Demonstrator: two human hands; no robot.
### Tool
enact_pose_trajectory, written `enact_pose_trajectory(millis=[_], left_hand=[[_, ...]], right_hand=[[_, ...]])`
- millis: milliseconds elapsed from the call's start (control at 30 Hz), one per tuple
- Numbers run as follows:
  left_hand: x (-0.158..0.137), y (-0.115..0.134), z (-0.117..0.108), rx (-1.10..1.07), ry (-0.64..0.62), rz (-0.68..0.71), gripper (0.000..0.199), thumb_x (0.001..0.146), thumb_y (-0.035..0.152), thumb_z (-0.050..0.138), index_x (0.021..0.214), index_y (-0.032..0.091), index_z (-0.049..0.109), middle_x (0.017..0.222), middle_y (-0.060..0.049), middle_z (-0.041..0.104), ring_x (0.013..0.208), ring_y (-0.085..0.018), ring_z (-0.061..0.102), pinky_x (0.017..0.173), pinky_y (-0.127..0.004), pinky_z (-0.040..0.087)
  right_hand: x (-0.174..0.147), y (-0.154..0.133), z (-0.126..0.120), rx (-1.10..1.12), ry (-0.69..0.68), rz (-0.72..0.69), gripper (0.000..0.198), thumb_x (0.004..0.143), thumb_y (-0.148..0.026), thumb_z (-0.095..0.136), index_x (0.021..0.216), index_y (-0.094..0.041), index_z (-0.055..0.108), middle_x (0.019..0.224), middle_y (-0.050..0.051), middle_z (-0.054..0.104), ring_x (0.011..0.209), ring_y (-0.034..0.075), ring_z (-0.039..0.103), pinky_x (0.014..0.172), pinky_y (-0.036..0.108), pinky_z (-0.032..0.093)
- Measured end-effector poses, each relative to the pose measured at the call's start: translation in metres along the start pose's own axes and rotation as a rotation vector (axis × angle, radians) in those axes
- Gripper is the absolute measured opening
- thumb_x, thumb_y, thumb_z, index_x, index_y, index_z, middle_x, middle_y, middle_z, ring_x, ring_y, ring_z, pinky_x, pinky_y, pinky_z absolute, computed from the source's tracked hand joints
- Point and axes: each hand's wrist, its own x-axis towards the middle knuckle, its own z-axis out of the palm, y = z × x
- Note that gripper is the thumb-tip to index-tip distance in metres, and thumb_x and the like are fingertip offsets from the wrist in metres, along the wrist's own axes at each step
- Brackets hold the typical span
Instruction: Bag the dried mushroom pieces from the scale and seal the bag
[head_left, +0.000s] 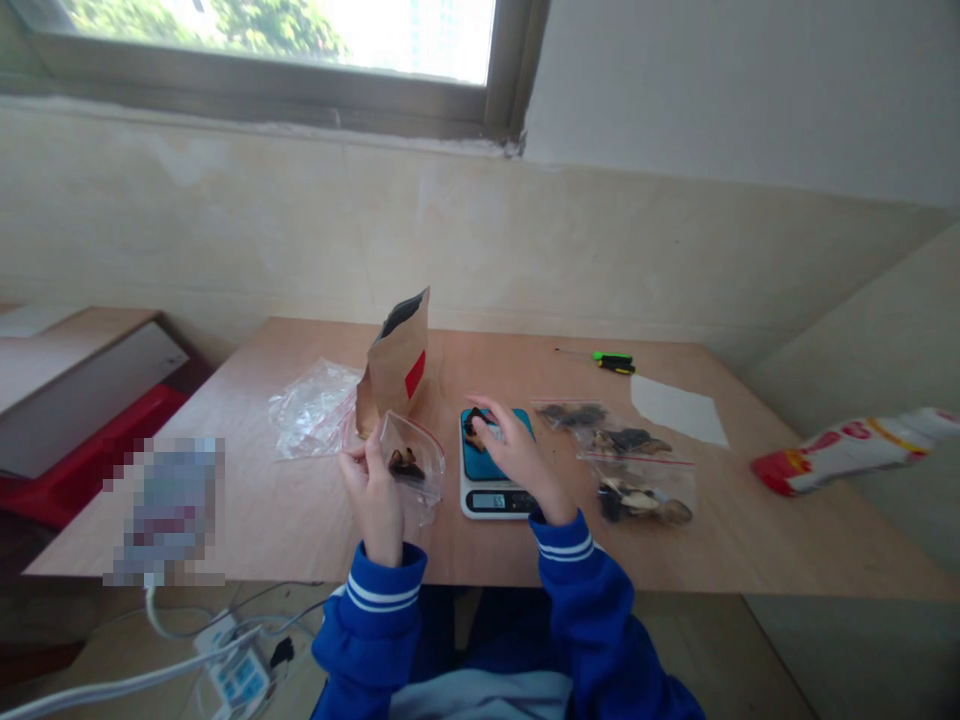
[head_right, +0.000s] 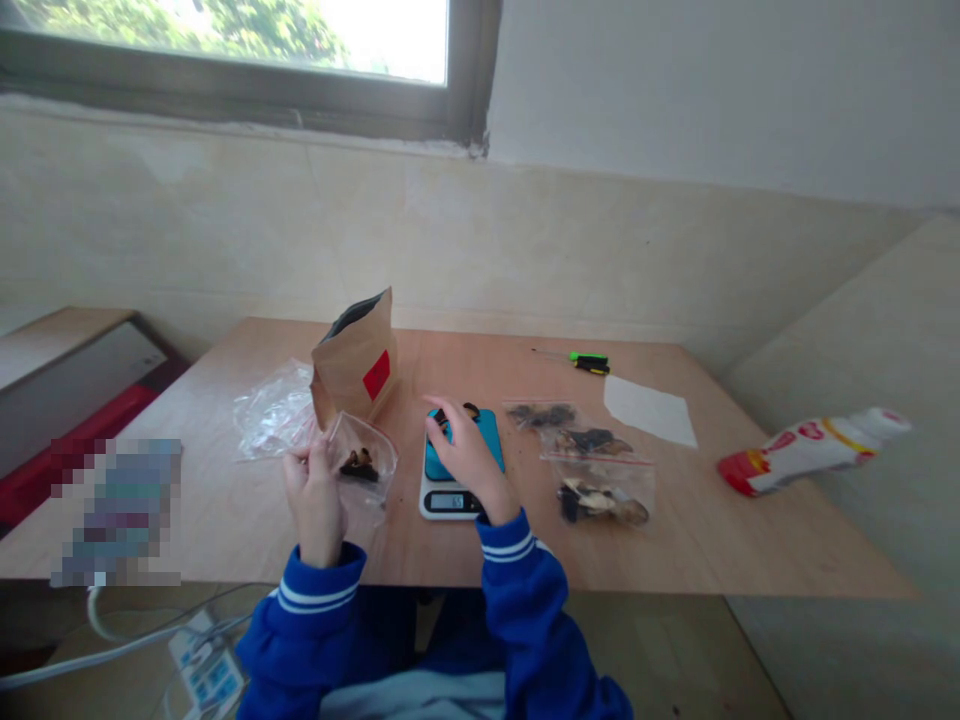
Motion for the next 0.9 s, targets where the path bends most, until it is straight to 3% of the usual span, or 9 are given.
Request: enact_pose_trajectory(millis=[133, 300, 400, 500, 600, 667, 800, 900], left_hand=[[0.003, -0.001, -0.001, -0.123, -0.020, -0.107, 0.028, 0.083, 0.046, 0.056, 0.078, 0.022, 0.041, 0.083, 0.000, 0.060, 0.086, -0.016, 0.064, 0.075, -0.030, 0.050], [0.001, 0.004, 0.000, -0.261, 0.005, -0.199, 0.027, 0.080, 0.042, 0.058, 0.079, 0.022, 0.041, 0.093, -0.004, 0.064, 0.095, -0.019, 0.065, 0.073, -0.030, 0.050], [0.001, 0.003, 0.000, -0.240, -0.015, -0.186, 0.029, 0.080, 0.044, 0.058, 0.079, 0.022, 0.040, 0.091, -0.003, 0.065, 0.095, -0.019, 0.065, 0.076, -0.031, 0.050], [-0.001, 0.001, 0.001, -0.221, -0.020, -0.164, 0.030, 0.080, 0.046, 0.059, 0.079, 0.022, 0.041, 0.090, -0.003, 0.065, 0.095, -0.020, 0.065, 0.080, -0.033, 0.049], [-0.004, -0.001, 0.003, -0.230, -0.034, -0.171, 0.031, 0.080, 0.046, 0.060, 0.079, 0.021, 0.042, 0.090, -0.003, 0.065, 0.095, -0.020, 0.065, 0.083, -0.035, 0.048], [-0.007, -0.001, 0.005, -0.242, -0.046, -0.179, 0.030, 0.080, 0.046, 0.060, 0.079, 0.021, 0.043, 0.090, -0.003, 0.065, 0.095, -0.020, 0.065, 0.083, -0.035, 0.048], [-0.011, -0.001, 0.008, -0.281, -0.058, -0.199, 0.030, 0.081, 0.047, 0.060, 0.081, 0.021, 0.044, 0.090, -0.002, 0.065, 0.091, -0.019, 0.066, 0.080, -0.034, 0.050], [-0.011, -0.001, 0.007, -0.294, -0.055, -0.229, 0.030, 0.081, 0.046, 0.061, 0.083, 0.021, 0.044, 0.092, -0.003, 0.065, 0.091, -0.020, 0.066, 0.079, -0.034, 0.051]], right_hand=[[0.010, 0.041, 0.005, -0.439, -0.145, -0.044, 0.057, 0.084, -0.028, 0.065, 0.137, -0.013, 0.049, 0.147, 0.021, 0.045, 0.142, 0.032, 0.034, 0.117, 0.057, 0.022], [0.010, 0.045, 0.007, -0.588, -0.211, -0.166, 0.034, 0.088, -0.018, 0.060, 0.121, -0.014, 0.060, 0.126, 0.017, 0.064, 0.122, 0.030, 0.057, 0.115, 0.058, 0.025], [0.009, 0.039, 0.005, -0.564, -0.185, -0.209, 0.027, 0.087, -0.013, 0.060, 0.114, -0.015, 0.064, 0.113, 0.012, 0.071, 0.108, 0.027, 0.065, 0.112, 0.056, 0.029], [0.009, 0.029, 0.005, -0.443, -0.088, -0.179, 0.027, 0.084, -0.010, 0.063, 0.111, -0.015, 0.065, 0.110, 0.012, 0.072, 0.106, 0.026, 0.065, 0.106, 0.051, 0.038], [0.009, 0.007, 0.011, -0.179, 0.092, -0.110, 0.028, 0.087, -0.020, 0.062, 0.115, -0.018, 0.064, 0.112, 0.010, 0.071, 0.102, 0.023, 0.066, 0.093, 0.038, 0.050], [0.006, -0.014, 0.016, -0.041, 0.137, -0.104, 0.032, 0.089, -0.029, 0.060, 0.121, -0.021, 0.062, 0.116, 0.008, 0.070, 0.102, 0.020, 0.066, 0.090, 0.034, 0.052], [0.000, -0.048, 0.020, -0.045, -0.095, -0.224, 0.054, 0.084, -0.042, 0.067, 0.134, -0.024, 0.054, 0.130, 0.009, 0.063, 0.120, 0.024, 0.058, 0.104, 0.040, 0.043], [0.000, -0.044, 0.015, -0.053, -0.113, -0.221, 0.064, 0.083, -0.047, 0.067, 0.140, -0.025, 0.047, 0.138, 0.009, 0.056, 0.129, 0.024, 0.050, 0.108, 0.041, 0.040]])
